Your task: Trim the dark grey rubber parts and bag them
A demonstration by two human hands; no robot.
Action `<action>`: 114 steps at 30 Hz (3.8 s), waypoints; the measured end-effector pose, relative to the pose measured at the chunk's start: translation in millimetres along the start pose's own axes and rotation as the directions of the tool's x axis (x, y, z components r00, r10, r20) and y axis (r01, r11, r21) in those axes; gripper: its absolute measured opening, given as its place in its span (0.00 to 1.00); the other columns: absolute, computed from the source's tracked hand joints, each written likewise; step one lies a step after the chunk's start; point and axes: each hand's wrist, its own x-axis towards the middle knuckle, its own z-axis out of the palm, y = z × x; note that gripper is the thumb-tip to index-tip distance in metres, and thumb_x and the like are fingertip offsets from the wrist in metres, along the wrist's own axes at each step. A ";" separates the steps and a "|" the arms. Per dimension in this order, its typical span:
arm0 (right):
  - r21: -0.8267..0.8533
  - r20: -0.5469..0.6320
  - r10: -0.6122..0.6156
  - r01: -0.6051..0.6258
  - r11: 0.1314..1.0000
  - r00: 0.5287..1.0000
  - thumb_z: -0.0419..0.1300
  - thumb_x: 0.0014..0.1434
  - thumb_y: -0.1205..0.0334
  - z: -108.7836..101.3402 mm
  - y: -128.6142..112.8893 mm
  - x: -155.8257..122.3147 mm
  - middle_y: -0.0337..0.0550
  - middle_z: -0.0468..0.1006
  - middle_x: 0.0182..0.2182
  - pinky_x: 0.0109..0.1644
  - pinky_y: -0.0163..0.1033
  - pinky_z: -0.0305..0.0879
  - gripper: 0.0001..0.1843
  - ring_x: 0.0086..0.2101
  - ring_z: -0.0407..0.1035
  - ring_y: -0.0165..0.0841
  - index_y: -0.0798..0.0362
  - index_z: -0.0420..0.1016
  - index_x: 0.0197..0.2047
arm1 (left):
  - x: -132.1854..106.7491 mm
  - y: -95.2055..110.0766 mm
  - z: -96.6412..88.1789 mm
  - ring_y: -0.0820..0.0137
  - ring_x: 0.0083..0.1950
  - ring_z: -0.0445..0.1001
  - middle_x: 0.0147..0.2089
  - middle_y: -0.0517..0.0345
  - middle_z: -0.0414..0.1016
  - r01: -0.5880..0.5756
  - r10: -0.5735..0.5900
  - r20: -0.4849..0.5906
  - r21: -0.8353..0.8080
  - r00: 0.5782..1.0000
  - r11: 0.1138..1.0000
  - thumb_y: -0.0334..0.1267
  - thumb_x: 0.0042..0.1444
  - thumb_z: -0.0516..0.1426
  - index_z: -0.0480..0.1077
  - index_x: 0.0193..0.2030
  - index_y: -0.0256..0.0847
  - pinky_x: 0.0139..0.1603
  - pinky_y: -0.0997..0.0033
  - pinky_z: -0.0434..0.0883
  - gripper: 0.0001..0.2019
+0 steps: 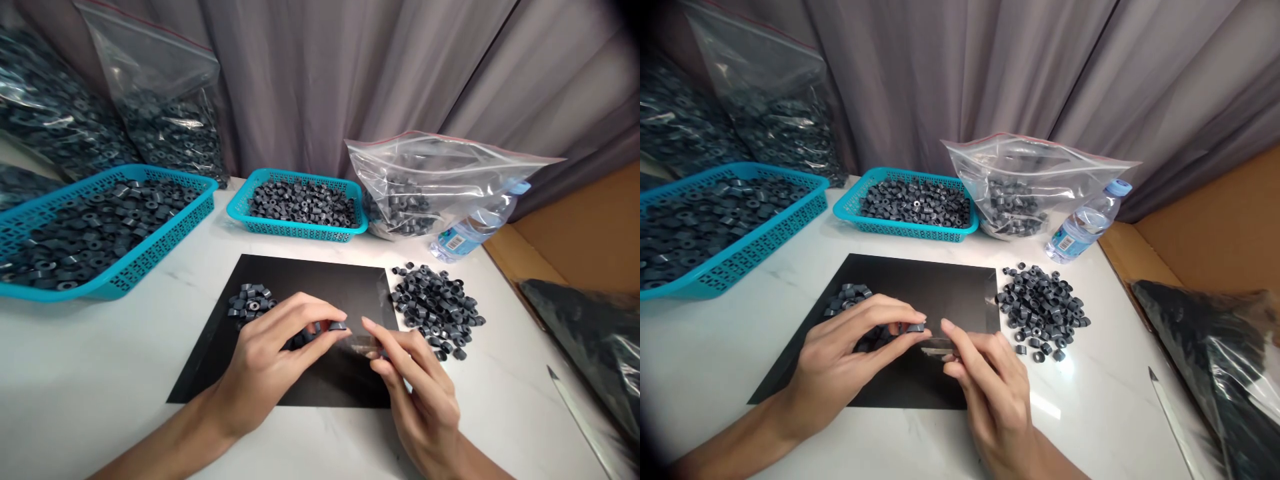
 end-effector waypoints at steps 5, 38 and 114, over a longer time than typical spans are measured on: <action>-0.103 0.023 -0.095 0.097 0.990 0.995 0.55 0.71 0.76 -5.5 3.6 1.6 0.50 0.75 0.46 0.40 0.42 0.64 0.29 0.38 0.69 0.36 0.53 0.62 0.72 | -2.6 -0.7 -2.9 0.73 0.44 0.79 0.41 0.58 0.79 -0.071 0.070 0.022 0.020 0.997 0.997 0.20 0.57 0.64 0.74 0.48 0.37 0.51 0.76 0.76 0.14; -0.206 0.013 -0.086 0.087 0.975 0.996 0.55 0.72 0.71 -4.5 7.6 6.6 0.47 0.78 0.44 0.37 0.41 0.64 0.28 0.34 0.67 0.35 0.43 0.62 0.72 | -4.1 2.5 -3.5 0.71 0.43 0.80 0.42 0.55 0.80 -0.090 0.088 0.046 0.031 0.995 0.995 0.19 0.59 0.62 0.76 0.51 0.38 0.46 0.73 0.79 0.16; -0.123 0.086 -0.085 0.095 0.988 0.993 0.55 0.72 0.74 -4.4 12.5 3.1 0.48 0.77 0.50 0.40 0.43 0.63 0.28 0.37 0.68 0.36 0.46 0.63 0.71 | -6.1 1.7 -2.0 0.72 0.47 0.77 0.44 0.54 0.79 -0.127 0.126 0.072 0.013 0.989 0.992 0.18 0.61 0.60 0.73 0.50 0.34 0.53 0.74 0.75 0.14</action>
